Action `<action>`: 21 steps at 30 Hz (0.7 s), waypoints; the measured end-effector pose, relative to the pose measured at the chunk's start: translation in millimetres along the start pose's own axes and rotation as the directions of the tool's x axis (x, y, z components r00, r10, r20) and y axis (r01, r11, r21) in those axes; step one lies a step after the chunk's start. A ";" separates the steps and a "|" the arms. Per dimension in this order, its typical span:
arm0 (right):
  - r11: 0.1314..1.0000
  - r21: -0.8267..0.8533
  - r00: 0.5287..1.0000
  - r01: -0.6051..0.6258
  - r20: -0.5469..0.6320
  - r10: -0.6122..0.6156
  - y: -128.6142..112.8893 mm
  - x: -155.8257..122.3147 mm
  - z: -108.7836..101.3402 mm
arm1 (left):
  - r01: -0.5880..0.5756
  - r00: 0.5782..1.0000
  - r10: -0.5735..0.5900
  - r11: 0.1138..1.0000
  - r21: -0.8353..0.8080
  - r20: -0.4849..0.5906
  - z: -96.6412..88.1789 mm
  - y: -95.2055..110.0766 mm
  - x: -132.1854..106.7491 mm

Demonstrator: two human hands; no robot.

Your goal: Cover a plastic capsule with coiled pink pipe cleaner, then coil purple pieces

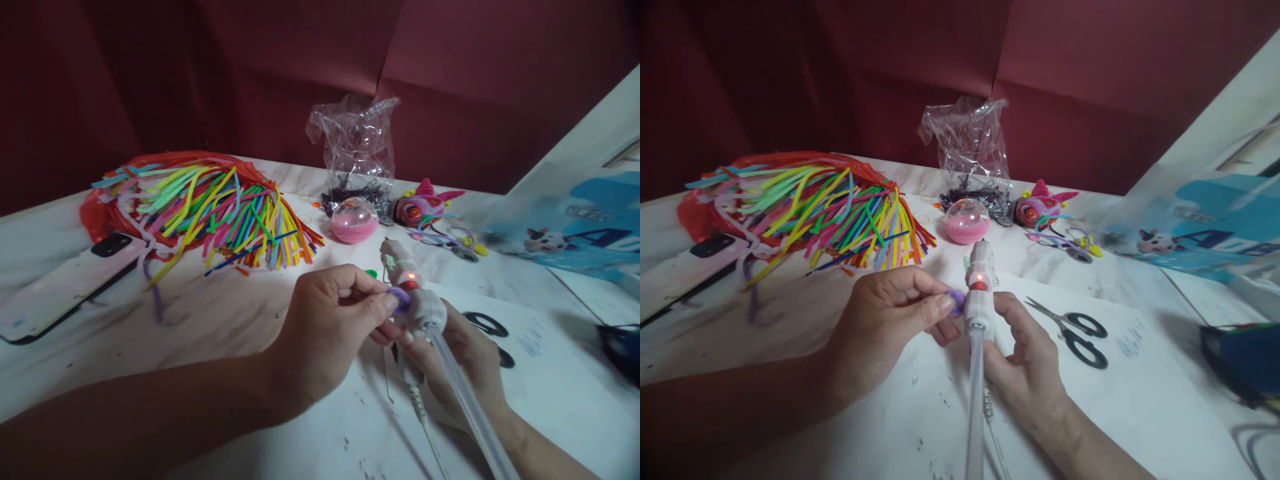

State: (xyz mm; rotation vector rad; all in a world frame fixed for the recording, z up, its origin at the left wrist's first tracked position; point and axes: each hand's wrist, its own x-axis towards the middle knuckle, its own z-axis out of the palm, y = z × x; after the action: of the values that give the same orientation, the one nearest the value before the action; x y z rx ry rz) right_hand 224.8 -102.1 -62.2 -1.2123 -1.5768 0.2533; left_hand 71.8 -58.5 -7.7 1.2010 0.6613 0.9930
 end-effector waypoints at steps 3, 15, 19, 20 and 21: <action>0.999 0.035 1.000 -0.012 0.004 0.012 0.9 -0.8 1.7 | 0.006 1.000 -0.006 1.000 -0.019 0.003 0.3 -0.8 -0.4; 0.988 0.118 0.995 -0.098 -0.002 0.099 -8.5 4.0 1.5 | 0.008 1.000 -0.008 1.000 -0.009 -0.015 -1.0 0.6 2.0; 0.968 0.146 0.971 -0.205 -0.095 0.220 -5.1 6.5 -6.1 | -0.034 0.999 0.033 0.999 -0.018 -0.037 -4.0 5.4 6.3; 0.966 0.127 0.966 -0.225 -0.103 0.238 -2.0 7.0 -9.0 | -0.054 0.998 0.054 0.998 -0.013 -0.044 -5.0 7.0 7.4; 0.967 0.093 0.966 -0.236 -0.087 0.244 1.5 7.6 -12.1 | -0.077 0.996 0.077 0.997 -0.001 -0.045 -6.1 8.6 8.4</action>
State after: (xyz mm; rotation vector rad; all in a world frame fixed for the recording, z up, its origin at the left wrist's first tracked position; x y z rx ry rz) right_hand 236.4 -100.3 -53.8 -1.3317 -1.3220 0.4055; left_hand 68.0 -47.9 -0.3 1.2120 0.6530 1.0881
